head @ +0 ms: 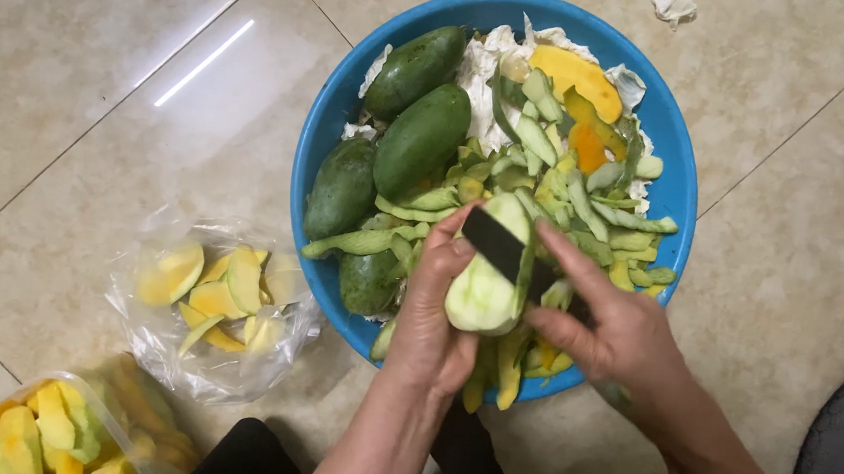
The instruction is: Peeling and slicing mangoes into a container using a knife
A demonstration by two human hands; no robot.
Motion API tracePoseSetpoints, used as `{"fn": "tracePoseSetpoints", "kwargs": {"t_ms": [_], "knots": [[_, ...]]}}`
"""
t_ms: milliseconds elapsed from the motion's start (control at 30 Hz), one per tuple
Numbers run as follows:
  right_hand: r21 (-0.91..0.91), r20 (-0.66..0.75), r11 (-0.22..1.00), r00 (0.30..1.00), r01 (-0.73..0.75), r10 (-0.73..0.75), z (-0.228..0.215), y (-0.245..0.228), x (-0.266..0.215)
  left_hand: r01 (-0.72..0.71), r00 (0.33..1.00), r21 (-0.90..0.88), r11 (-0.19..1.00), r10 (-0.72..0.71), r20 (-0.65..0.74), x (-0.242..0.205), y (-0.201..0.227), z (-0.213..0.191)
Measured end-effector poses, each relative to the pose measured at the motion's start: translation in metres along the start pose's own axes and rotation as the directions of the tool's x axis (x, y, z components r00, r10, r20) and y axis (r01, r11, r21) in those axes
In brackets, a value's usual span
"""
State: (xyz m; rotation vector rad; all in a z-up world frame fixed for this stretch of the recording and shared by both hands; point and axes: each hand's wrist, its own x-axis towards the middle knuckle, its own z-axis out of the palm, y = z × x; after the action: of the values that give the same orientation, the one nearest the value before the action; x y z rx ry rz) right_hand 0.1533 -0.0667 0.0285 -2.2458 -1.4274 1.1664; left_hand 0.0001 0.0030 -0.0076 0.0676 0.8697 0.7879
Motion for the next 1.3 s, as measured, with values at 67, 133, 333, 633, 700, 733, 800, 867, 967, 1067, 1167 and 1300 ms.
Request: {"fn": "tracePoseSetpoints", "kwargs": {"t_ms": [67, 133, 333, 633, 700, 733, 800, 867, 967, 1067, 1167, 1300], "knots": [[0.112, 0.02, 0.993, 0.999, 0.026, -0.029, -0.001, 0.002, 0.004, 0.017, 1.0, 0.007, 1.0, -0.017, -0.012, -0.001, 0.0, -0.002], [0.219, 0.034, 0.974, 0.998, 0.052, -0.061, -0.004, 0.001, 0.008, 0.032, 0.999, 0.011, 0.999, -0.032, -0.02, 0.0, 0.001, -0.003], [0.285, 0.019, 0.956, 0.997, 0.069, -0.078, -0.004, 0.0, 0.014, 0.062, 0.996, 0.001, 0.998, -0.062, 0.062, 0.002, 0.001, -0.01], [0.719, 0.225, 0.678, 0.974, -0.156, -0.014, -0.017, 0.031, 0.038, 0.23, 0.933, 0.092, 0.969, -0.246, 0.261, 0.004, -0.005, -0.023], [0.721, 0.111, 0.688, 0.966, 0.085, -0.235, -0.018, 0.034, 0.03, 0.148, 0.931, -0.11, 0.983, -0.101, 0.35, 0.015, -0.008, -0.036], [0.722, 0.108, 0.686, 0.965, 0.089, -0.239, -0.017, 0.032, 0.021, 0.144, 0.931, -0.107, 0.984, -0.099, 0.351, 0.017, -0.006, -0.038], [0.551, 0.13, 0.829, 0.991, -0.09, 0.021, -0.016, 0.029, 0.001, 0.136, 0.981, -0.101, 0.986, -0.12, 0.151, 0.021, -0.004, -0.044], [0.445, 0.109, 0.895, 0.994, -0.036, -0.014, -0.011, 0.034, -0.004, 0.116, 0.987, -0.114, 0.987, -0.102, 0.126, 0.02, -0.004, -0.042], [0.248, 0.059, 0.969, 0.998, 0.015, -0.031, -0.007, 0.033, -0.007, 0.08, 0.991, -0.107, 0.991, -0.068, 0.114, 0.021, -0.004, -0.04], [0.162, -0.009, 0.984, 0.998, 0.07, -0.069, -0.003, 0.029, -0.003, 0.083, 0.985, -0.1, 0.992, -0.066, 0.16, 0.02, -0.007, -0.044], [0.185, -0.028, 0.975, 0.993, 0.122, -0.119, -0.004, 0.021, 0.002, 0.092, 0.976, -0.093, 0.991, -0.071, 0.204, 0.019, -0.009, -0.046], [0.267, -0.015, 0.959, 0.995, 0.1, -0.1, -0.004, 0.016, 0.017, 0.184, 0.933, -0.008, 0.983, -0.172, 0.315, 0.017, -0.008, -0.047]]}}
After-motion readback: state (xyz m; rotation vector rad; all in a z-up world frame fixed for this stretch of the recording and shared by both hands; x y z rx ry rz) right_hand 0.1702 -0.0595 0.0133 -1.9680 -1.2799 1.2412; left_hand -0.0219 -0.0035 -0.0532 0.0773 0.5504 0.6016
